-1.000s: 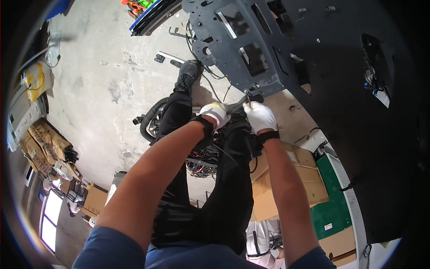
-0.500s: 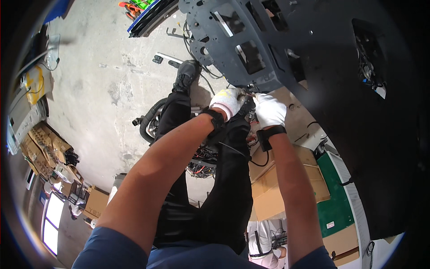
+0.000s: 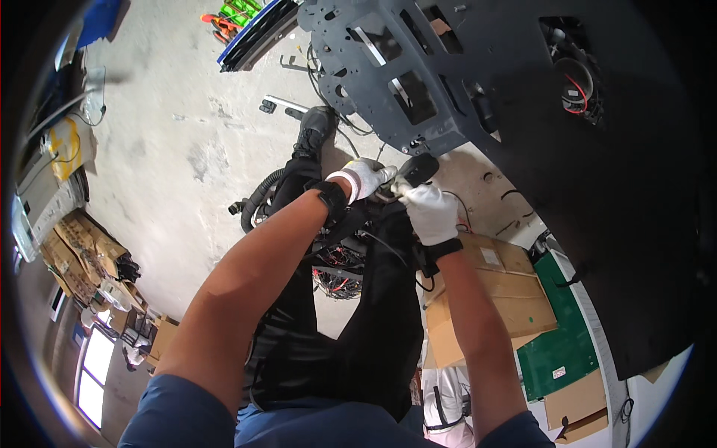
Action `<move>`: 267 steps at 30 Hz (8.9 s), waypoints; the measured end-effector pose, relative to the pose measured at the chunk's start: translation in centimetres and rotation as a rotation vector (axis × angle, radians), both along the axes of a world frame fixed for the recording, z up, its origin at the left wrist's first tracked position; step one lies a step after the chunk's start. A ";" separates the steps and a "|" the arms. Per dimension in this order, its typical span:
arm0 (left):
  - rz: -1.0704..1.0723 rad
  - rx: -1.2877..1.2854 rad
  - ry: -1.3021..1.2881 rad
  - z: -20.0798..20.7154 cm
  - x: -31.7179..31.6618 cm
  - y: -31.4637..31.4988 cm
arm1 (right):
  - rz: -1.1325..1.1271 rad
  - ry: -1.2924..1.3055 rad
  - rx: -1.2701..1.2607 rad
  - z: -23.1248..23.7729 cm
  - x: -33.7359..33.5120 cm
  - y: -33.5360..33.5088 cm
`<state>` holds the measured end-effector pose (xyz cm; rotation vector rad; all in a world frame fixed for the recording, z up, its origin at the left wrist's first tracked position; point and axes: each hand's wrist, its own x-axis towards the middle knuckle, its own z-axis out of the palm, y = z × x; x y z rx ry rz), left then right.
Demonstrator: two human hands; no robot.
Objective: Disassembling a large black machine component or frame using an electric screwdriver and pliers.
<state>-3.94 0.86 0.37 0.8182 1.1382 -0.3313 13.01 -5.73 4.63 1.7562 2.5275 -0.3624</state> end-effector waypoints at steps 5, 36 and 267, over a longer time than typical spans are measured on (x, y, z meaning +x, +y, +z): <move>-0.155 -0.032 -0.093 0.8 -0.4 0.8 | 0.130 0.159 -0.166 3.2 -2.1 0.8; -0.008 -0.016 0.195 -1.6 4.7 -0.4 | -1.554 1.121 -0.875 4.5 -2.9 -1.3; -0.192 -0.014 -0.173 -2.2 3.2 3.0 | -1.063 0.319 -0.511 5.0 -2.1 2.1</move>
